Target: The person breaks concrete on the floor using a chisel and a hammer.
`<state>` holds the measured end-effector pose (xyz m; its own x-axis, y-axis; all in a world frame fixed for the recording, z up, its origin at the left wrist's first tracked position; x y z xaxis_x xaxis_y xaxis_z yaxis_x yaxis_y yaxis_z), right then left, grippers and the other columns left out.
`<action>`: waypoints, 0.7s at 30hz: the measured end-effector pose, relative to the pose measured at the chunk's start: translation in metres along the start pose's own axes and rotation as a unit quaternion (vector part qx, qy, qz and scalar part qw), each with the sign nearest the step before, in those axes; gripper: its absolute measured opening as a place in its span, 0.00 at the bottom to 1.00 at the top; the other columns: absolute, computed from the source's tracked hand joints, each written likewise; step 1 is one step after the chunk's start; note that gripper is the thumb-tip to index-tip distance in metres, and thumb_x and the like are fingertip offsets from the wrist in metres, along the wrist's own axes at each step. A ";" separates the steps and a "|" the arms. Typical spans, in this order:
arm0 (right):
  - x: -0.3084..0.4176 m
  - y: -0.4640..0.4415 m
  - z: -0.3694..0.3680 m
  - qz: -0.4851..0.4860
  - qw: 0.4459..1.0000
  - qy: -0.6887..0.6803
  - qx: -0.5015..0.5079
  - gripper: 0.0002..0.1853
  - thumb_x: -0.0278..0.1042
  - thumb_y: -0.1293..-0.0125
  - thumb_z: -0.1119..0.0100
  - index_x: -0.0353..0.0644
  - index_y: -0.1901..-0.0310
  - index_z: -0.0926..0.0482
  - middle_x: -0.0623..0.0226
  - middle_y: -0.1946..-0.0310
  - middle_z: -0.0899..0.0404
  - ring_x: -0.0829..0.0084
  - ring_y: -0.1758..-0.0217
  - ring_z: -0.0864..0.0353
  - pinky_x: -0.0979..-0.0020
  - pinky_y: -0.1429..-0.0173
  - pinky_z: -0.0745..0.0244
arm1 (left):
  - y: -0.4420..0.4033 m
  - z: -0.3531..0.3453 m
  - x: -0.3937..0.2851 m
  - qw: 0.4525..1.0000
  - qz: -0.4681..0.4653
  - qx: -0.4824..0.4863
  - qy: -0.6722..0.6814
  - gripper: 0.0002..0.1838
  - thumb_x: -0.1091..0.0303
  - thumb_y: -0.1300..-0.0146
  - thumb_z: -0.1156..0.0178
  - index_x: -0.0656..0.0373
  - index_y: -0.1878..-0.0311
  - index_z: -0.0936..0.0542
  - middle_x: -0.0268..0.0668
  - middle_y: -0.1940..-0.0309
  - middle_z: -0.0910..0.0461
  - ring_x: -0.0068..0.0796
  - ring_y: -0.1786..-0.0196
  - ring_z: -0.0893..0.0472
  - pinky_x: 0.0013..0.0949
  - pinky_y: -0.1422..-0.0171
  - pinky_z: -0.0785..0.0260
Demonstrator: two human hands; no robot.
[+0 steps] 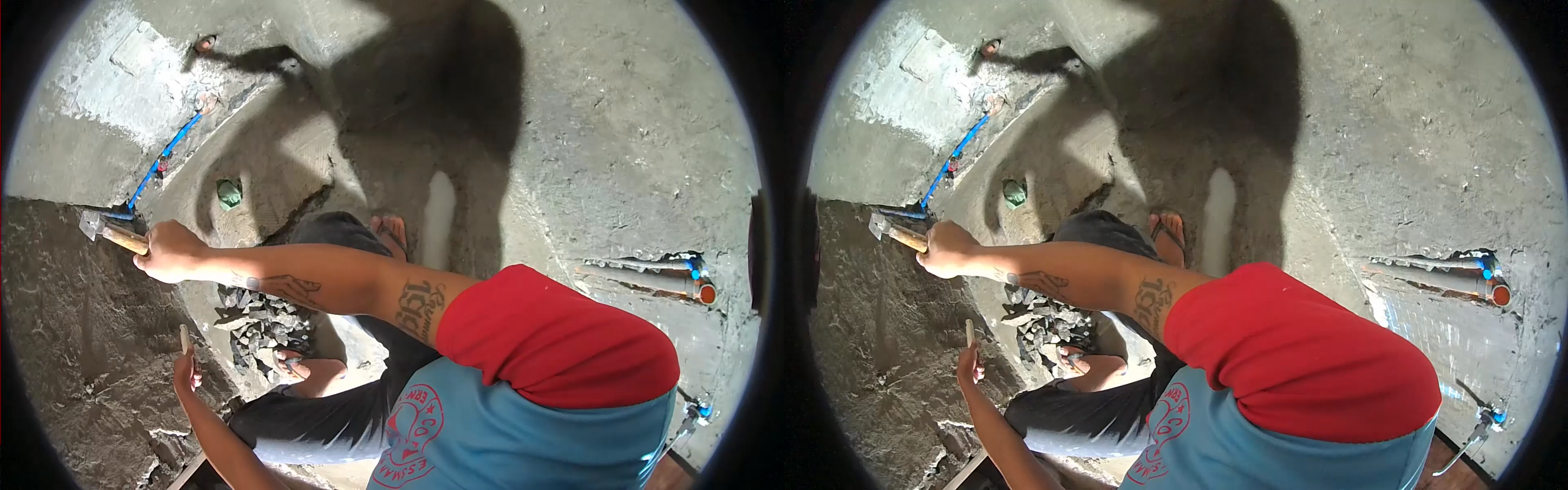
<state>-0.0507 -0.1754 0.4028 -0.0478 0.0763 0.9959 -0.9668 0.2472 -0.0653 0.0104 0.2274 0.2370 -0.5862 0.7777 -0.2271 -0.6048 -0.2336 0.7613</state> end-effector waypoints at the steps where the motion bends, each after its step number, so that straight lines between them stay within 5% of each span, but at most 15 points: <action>1: -0.001 0.000 0.001 -0.003 1.000 -0.010 -0.002 0.19 0.44 0.40 0.39 0.30 0.70 0.19 0.48 0.77 0.21 0.54 0.70 0.18 0.59 0.61 0.24 | -0.001 0.001 0.001 1.000 -0.001 0.002 -0.001 0.25 0.41 0.33 0.51 0.49 0.78 0.38 0.26 0.90 0.45 0.20 0.92 0.47 0.29 0.88 0.60; 3: -0.003 -0.002 0.000 0.001 1.000 -0.008 -0.010 0.19 0.43 0.40 0.39 0.30 0.70 0.19 0.48 0.77 0.21 0.55 0.70 0.18 0.60 0.61 0.24 | -0.001 0.000 0.000 0.999 -0.022 0.023 0.015 0.30 0.38 0.35 0.50 0.50 0.84 0.39 0.26 0.92 0.45 0.21 0.93 0.46 0.28 0.89 0.60; 18: -0.002 -0.004 0.005 -0.004 1.000 -0.002 -0.015 0.17 0.43 0.39 0.39 0.33 0.70 0.19 0.51 0.78 0.20 0.58 0.71 0.17 0.60 0.62 0.24 | -0.002 0.001 0.001 1.000 -0.012 -0.002 0.009 0.29 0.42 0.33 0.51 0.50 0.85 0.39 0.27 0.92 0.45 0.21 0.93 0.46 0.29 0.89 0.60; 21: -0.001 -0.003 0.006 -0.021 1.000 0.004 -0.003 0.20 0.45 0.42 0.39 0.29 0.68 0.19 0.45 0.72 0.19 0.52 0.65 0.17 0.58 0.58 0.22 | -0.001 0.001 -0.002 1.000 -0.008 -0.007 0.019 0.29 0.43 0.33 0.50 0.50 0.85 0.39 0.27 0.92 0.46 0.22 0.93 0.47 0.29 0.89 0.60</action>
<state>-0.0498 -0.1822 0.4028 -0.0050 0.0739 0.9973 -0.9661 0.2570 -0.0239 0.0130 0.2272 0.2372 -0.5957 0.7592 -0.2622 -0.6219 -0.2293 0.7488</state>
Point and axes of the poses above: each hand's wrist, its own y-axis away from the middle knuckle, its own z-axis out of the back of the hand, x = y × z, the point moved 5 cm from there along -y, towards the middle knuckle
